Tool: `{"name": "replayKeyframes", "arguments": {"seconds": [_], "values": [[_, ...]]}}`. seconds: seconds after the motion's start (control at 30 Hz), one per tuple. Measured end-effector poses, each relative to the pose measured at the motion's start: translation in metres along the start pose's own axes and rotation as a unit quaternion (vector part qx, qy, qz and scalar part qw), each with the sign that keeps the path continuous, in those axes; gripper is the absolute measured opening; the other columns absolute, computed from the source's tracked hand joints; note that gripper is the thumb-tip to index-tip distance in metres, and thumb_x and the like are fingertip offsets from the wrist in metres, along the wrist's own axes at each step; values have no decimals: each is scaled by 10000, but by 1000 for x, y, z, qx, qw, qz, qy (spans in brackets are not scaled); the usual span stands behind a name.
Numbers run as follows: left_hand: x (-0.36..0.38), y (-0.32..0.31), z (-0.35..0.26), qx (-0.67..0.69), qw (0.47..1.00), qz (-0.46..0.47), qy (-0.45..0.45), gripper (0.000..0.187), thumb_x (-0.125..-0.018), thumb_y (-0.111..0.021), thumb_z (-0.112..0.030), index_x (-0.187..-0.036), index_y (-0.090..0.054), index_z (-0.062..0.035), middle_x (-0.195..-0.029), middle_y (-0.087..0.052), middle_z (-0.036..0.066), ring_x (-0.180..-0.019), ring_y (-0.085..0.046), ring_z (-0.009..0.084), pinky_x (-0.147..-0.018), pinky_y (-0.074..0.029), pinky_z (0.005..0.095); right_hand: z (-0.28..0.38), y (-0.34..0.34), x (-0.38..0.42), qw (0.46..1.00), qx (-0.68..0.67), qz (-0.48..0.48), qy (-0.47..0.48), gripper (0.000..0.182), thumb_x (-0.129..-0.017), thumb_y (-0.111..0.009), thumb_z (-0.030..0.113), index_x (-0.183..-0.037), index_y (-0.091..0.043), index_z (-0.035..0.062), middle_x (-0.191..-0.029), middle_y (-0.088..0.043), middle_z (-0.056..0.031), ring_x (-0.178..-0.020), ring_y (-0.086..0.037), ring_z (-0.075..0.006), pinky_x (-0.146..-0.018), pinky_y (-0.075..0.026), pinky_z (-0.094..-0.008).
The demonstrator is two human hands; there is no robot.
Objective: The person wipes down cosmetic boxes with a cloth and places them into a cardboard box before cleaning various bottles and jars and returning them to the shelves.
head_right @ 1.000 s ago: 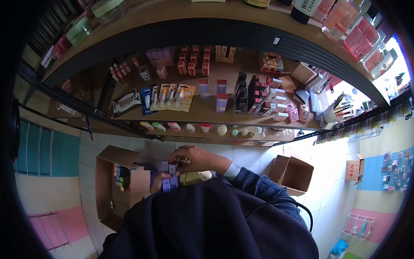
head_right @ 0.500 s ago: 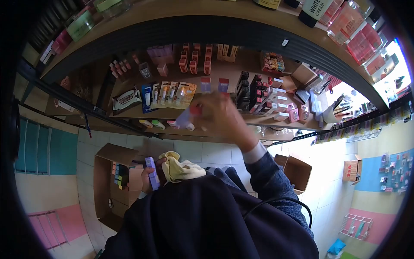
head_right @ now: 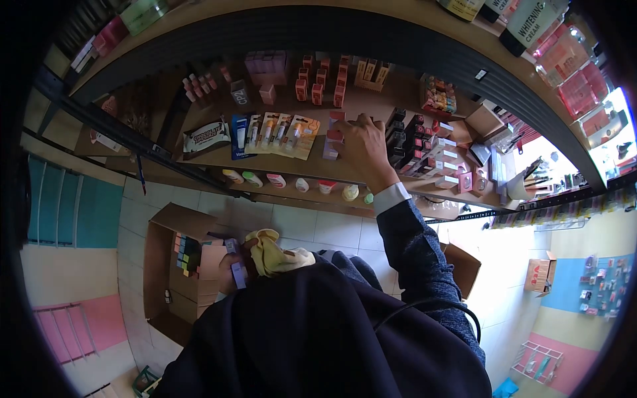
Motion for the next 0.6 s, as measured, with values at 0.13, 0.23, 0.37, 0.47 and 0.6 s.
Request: {"name": "replayKeyframes", "arguments": {"seconds": [0.13, 0.23, 0.37, 0.47, 0.6], "values": [[-2, 4, 2, 5, 1000, 3, -14, 597, -769, -395, -263, -1286, -366, 35, -1289, -395, 199, -1187, -401, 333, -1017, -287, 415, 1, -2, 0, 1000, -2, 8, 6, 297, -614, -738, 215, -889, -650, 148, -767, -625, -55, -864, -546, -221, -752, -363, -396], [-3, 9, 4, 19, 1000, 4, -9, 600, -763, -401, -264, -1278, -370, 43, -1267, -407, 196, -1163, -414, 322, -995, -302, 402, 2, -1, 1, 1000, 0, 1, 9, 293, -617, -735, 215, -890, -652, 149, -766, -626, -52, -863, -546, -220, -755, -360, -395], [-2, 2, 0, -9, 1000, -10, -8, 614, -752, -417, -276, -1276, -375, 42, -1192, -455, 192, -1073, -463, 303, -907, -355, 370, 2, -1, 1, 1000, 8, 1, 12, 305, -612, -736, 228, -894, -652, 150, -767, -626, -47, -867, -545, -220, -761, -360, -394], [-1, -8, -6, -45, 999, -25, -10, 624, -745, -430, -284, -1275, -378, 42, -1135, -491, 188, -1006, -500, 289, -842, -395, 346, 3, 1, 0, 1000, 9, 17, 10, 330, -596, -744, 245, -898, -652, 150, -776, -628, -41, -874, -546, -218, -767, -365, -396], [-1, -18, -10, -79, 996, -44, -7, 639, -736, -442, -289, -1275, -374, 46, -1112, -511, 194, -986, -525, 288, -820, -427, 335, 6, 7, 0, 1000, 5, 23, 7, 356, -580, -752, 254, -904, -652, 144, -777, -631, -40, -881, -547, -223, -775, -368, -401]]}}
Point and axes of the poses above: each hand's wrist, its own x-axis away from the middle knuckle, its own y-axis out of the back of the hand, z = x × y, the point moved 7 cm from there along -x, towards the middle knuckle
